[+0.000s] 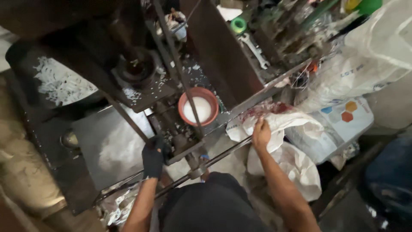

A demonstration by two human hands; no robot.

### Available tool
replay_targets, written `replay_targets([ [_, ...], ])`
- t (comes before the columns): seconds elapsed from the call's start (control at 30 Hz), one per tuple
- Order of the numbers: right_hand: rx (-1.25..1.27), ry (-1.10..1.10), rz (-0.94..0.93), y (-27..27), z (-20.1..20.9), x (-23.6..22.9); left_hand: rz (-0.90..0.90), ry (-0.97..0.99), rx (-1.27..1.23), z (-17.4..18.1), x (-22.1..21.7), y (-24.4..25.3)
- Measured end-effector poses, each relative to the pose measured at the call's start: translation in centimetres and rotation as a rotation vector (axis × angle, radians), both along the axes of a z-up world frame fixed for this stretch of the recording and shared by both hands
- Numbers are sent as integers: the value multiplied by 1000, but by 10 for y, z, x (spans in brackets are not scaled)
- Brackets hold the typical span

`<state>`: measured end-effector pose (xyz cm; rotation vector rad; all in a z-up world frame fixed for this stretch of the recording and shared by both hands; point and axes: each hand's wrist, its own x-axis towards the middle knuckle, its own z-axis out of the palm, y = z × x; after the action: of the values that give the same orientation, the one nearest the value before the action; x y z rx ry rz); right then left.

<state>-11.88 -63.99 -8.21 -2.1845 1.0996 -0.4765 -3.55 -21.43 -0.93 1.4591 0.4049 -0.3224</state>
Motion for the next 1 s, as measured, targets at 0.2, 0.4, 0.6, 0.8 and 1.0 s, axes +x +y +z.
replay_targets([
  [0.2,-372,-795,82,-139,186,97,289,-144,-115,-35,-1,-21],
  [0.4,-374,-581,381,-221,326,234,255,-176,-90,-42,1,-18],
  [0.6,-1468,-769,327,-221,294,277,322,-129,-63,-33,5,-23],
  [0.8,-764,-639,444,-199,304,260,306,-138,-40,-32,1,-23],
  [1.0,-560,-714,562,-188,310,256,320,-134,-102,-42,2,-21],
])
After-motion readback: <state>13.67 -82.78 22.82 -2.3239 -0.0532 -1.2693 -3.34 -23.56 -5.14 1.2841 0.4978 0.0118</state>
